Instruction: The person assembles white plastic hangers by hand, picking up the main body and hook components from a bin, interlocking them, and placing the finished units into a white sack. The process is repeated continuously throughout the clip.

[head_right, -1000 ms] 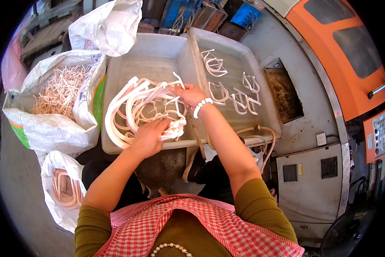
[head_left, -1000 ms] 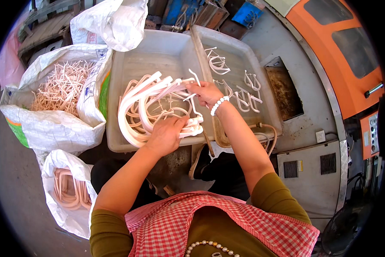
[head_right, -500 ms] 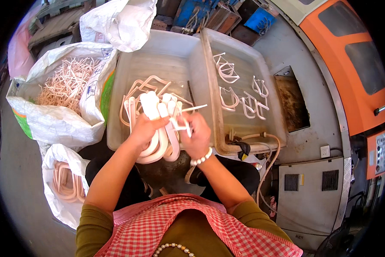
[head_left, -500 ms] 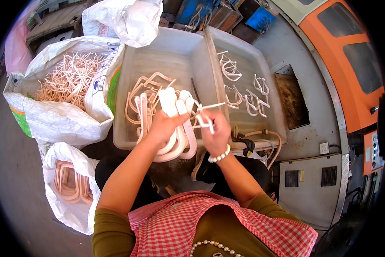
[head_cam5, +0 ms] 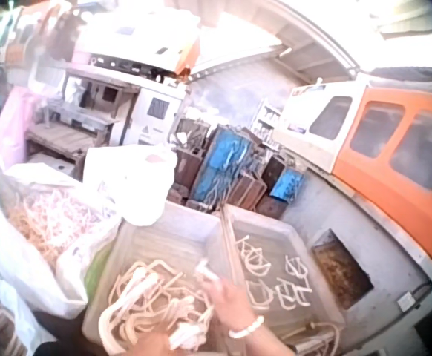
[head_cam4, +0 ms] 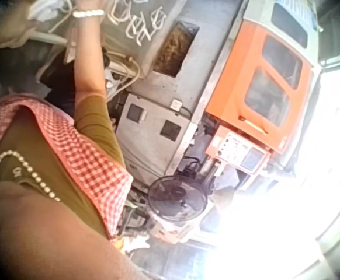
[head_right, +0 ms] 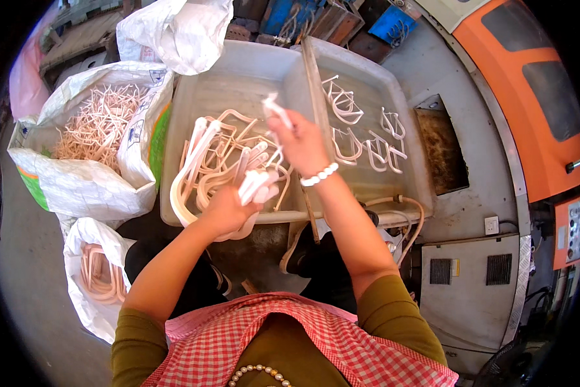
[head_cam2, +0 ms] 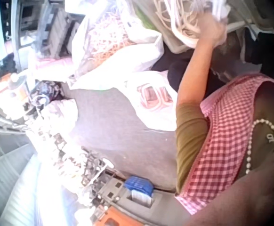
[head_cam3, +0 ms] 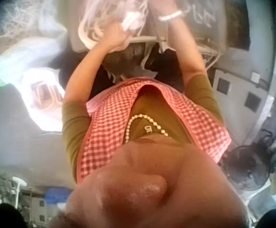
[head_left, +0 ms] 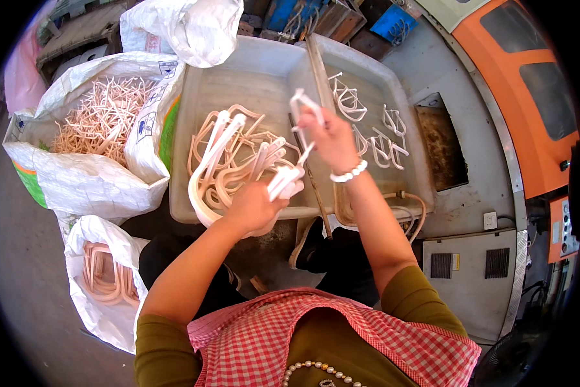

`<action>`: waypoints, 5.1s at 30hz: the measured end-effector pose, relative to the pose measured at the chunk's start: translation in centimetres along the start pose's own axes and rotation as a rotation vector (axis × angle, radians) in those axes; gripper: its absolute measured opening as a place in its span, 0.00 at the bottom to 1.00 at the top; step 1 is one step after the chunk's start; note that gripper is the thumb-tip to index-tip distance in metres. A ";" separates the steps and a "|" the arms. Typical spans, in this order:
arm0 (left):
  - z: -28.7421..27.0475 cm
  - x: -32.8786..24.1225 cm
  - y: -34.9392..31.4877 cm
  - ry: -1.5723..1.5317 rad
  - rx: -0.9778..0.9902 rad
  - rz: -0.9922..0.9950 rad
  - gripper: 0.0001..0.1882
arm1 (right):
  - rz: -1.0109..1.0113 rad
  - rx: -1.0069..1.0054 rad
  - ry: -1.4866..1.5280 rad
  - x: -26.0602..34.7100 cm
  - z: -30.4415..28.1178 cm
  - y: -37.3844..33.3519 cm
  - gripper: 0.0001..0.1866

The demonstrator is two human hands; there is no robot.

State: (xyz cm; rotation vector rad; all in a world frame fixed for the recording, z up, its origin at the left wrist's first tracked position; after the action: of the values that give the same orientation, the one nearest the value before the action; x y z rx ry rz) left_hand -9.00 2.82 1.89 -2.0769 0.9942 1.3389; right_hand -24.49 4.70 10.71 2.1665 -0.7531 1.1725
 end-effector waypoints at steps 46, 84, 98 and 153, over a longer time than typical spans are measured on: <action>2.8 2.1 1.2 -0.382 0.136 -0.068 0.19 | 0.625 0.347 0.920 -4.7 -3.5 -7.6 0.21; 1.3 -1.0 -0.3 -0.648 0.251 -0.128 0.21 | -0.912 0.198 -0.757 2.4 -4.3 -6.7 0.12; -1.5 2.2 2.2 -0.375 -0.260 -0.056 0.17 | 0.036 0.219 0.999 7.3 -3.4 -6.6 0.13; 1.6 2.5 0.6 -1.504 0.107 -0.578 0.17 | -0.827 0.445 -0.495 0.7 -5.5 -12.4 0.19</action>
State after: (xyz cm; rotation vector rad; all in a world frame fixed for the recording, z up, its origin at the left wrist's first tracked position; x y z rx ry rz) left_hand -9.69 2.80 -1.09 -0.6516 -0.1908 1.8046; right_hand -18.53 16.88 11.25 2.7473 0.2929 0.3845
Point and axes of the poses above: each hand's wrist, its own y-axis towards the middle knuckle, its own z-axis out of the palm, x = y × z, the point moved 9 cm from there along y, towards the middle knuckle, and after that the axes turned 10 degrees about -x, right-handed, at the moved point
